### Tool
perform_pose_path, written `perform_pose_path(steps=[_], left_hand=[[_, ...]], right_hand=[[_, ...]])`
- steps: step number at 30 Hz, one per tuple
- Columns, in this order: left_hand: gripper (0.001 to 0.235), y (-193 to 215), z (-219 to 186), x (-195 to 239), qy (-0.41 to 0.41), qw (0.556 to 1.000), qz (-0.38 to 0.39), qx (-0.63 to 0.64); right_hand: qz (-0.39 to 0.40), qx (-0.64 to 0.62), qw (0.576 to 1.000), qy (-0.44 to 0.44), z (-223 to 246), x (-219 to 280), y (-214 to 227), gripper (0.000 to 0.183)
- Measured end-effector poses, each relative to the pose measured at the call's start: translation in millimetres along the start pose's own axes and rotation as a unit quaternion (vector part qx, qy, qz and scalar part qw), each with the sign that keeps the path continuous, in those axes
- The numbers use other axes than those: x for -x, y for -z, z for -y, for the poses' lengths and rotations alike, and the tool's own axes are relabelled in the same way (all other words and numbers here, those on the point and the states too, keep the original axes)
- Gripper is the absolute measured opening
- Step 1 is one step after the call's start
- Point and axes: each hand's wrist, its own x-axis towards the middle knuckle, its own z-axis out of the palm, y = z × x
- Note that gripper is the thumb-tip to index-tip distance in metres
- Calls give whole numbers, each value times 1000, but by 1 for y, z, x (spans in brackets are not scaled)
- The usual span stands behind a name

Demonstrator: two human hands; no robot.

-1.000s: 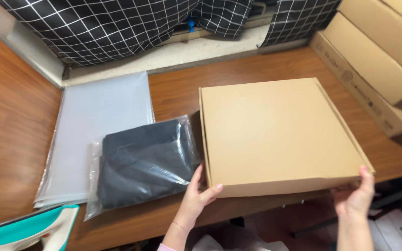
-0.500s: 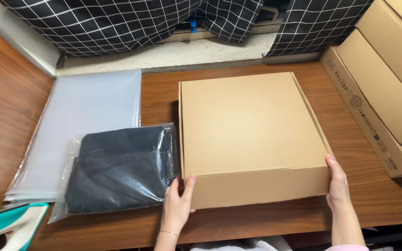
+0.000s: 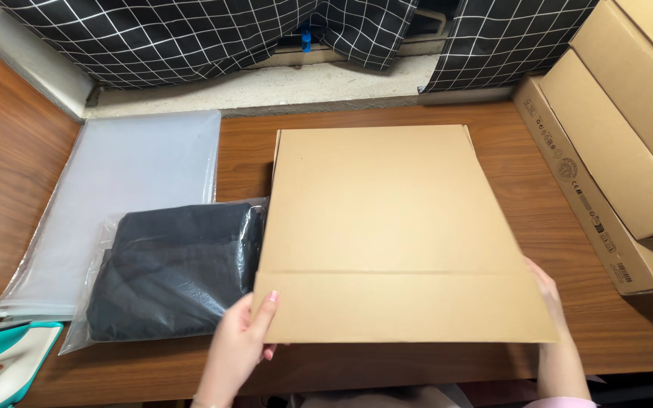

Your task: The person places a packaged item into a cardboard box and closes it. Then, the person takes a pair of light purple shorts from a hanger, lays them on a wooden table, and irons them using a teal and white iron. The person smooths the fabric and irons different sections of the shorts.

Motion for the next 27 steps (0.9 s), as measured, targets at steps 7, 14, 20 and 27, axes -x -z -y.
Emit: perform_pose_path(steps=[7,14,20,27], left_hand=[[55,-9,-76,34,-254,957,-61,123],[56,-18,-141,-12,-518,822,60,228],[39,-28,-167,-91,-515,810,89,267],[35,-33,-128,-187,-333,891,3,308]], right_hand=[[-24,127,992,-4,88,68,-53,28],[25,139,989,-45,107,82,-23,48],[-8,105,989,-100,109,94,-8,63],[1,23,992,-121,126,112,-23,52]])
